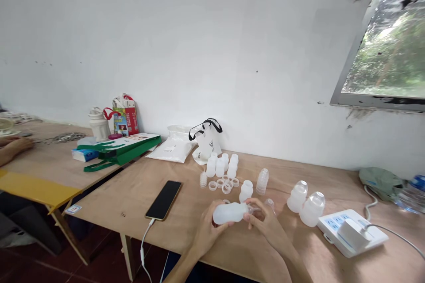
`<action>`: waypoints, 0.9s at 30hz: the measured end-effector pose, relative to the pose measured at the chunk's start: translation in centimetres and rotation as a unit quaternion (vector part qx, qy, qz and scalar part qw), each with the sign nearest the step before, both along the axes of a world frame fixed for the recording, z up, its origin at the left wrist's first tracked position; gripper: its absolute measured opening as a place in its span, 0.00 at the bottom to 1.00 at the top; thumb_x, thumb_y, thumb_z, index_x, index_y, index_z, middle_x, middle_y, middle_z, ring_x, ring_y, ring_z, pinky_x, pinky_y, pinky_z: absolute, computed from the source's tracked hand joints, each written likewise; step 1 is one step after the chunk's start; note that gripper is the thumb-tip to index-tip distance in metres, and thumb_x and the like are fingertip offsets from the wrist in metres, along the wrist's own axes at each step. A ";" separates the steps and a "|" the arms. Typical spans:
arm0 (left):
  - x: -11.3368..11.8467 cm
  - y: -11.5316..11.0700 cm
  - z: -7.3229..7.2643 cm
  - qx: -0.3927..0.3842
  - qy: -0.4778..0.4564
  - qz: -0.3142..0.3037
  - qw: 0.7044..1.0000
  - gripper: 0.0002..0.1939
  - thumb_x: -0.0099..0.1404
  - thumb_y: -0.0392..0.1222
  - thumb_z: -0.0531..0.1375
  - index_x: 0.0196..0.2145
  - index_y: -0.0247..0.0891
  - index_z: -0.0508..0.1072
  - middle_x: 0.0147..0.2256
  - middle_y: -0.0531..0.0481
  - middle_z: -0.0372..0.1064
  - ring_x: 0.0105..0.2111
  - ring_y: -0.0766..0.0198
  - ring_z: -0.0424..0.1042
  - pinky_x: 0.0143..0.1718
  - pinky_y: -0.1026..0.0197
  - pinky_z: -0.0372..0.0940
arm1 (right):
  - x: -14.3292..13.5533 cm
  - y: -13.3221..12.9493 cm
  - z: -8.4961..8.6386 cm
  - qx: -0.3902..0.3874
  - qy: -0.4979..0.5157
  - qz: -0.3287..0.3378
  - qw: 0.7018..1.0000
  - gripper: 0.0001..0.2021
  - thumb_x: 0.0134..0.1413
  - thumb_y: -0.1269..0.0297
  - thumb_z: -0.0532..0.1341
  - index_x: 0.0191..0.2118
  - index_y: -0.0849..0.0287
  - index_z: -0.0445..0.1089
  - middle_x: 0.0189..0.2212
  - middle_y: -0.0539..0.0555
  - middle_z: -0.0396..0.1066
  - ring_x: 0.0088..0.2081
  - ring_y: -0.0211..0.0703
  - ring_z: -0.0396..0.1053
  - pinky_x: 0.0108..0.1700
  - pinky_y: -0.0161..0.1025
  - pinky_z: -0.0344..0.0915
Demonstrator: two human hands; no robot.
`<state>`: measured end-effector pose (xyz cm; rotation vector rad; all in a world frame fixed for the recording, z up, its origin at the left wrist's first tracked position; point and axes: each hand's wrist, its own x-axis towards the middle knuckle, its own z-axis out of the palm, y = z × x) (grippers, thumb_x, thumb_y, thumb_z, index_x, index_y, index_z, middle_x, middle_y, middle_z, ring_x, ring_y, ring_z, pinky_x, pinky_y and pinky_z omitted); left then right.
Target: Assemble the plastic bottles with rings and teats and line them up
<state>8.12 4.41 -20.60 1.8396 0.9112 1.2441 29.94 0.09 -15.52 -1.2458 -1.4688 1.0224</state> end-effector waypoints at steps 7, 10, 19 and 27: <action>0.0 -0.5 0.8 -0.035 0.021 0.057 0.998 0.22 0.61 0.55 0.68 0.49 0.42 0.73 0.45 0.45 0.78 0.44 0.51 0.76 0.46 0.53 0.72 | -0.3 0.6 -0.7 -0.004 -0.036 -0.038 0.999 0.24 0.57 0.35 0.62 0.43 0.52 0.71 0.26 0.46 0.69 0.23 0.37 0.65 0.25 0.35 0.61; 0.0 -0.5 0.8 -0.023 0.023 0.047 0.998 0.23 0.62 0.56 0.68 0.50 0.42 0.74 0.47 0.46 0.78 0.45 0.51 0.76 0.48 0.53 0.72 | 0.4 0.3 -0.4 -0.020 0.000 -0.002 1.000 0.29 0.55 0.35 0.63 0.53 0.50 0.67 0.28 0.46 0.70 0.24 0.38 0.66 0.25 0.35 0.63; 0.0 -0.2 0.2 -0.014 0.016 0.001 1.000 0.24 0.60 0.52 0.71 0.51 0.43 0.75 0.52 0.43 0.77 0.52 0.49 0.75 0.54 0.51 0.69 | 1.3 0.2 -0.3 -0.020 0.043 0.042 0.998 0.23 0.53 0.41 0.69 0.44 0.52 0.67 0.26 0.46 0.70 0.27 0.39 0.68 0.25 0.33 0.66; 0.0 -0.1 0.0 -0.010 0.015 -0.004 1.000 0.23 0.60 0.51 0.71 0.50 0.43 0.75 0.52 0.44 0.76 0.53 0.49 0.74 0.55 0.53 0.67 | 1.3 -0.1 0.3 -0.023 0.024 0.038 0.999 0.25 0.55 0.41 0.67 0.52 0.51 0.70 0.40 0.54 0.73 0.38 0.46 0.72 0.28 0.36 0.72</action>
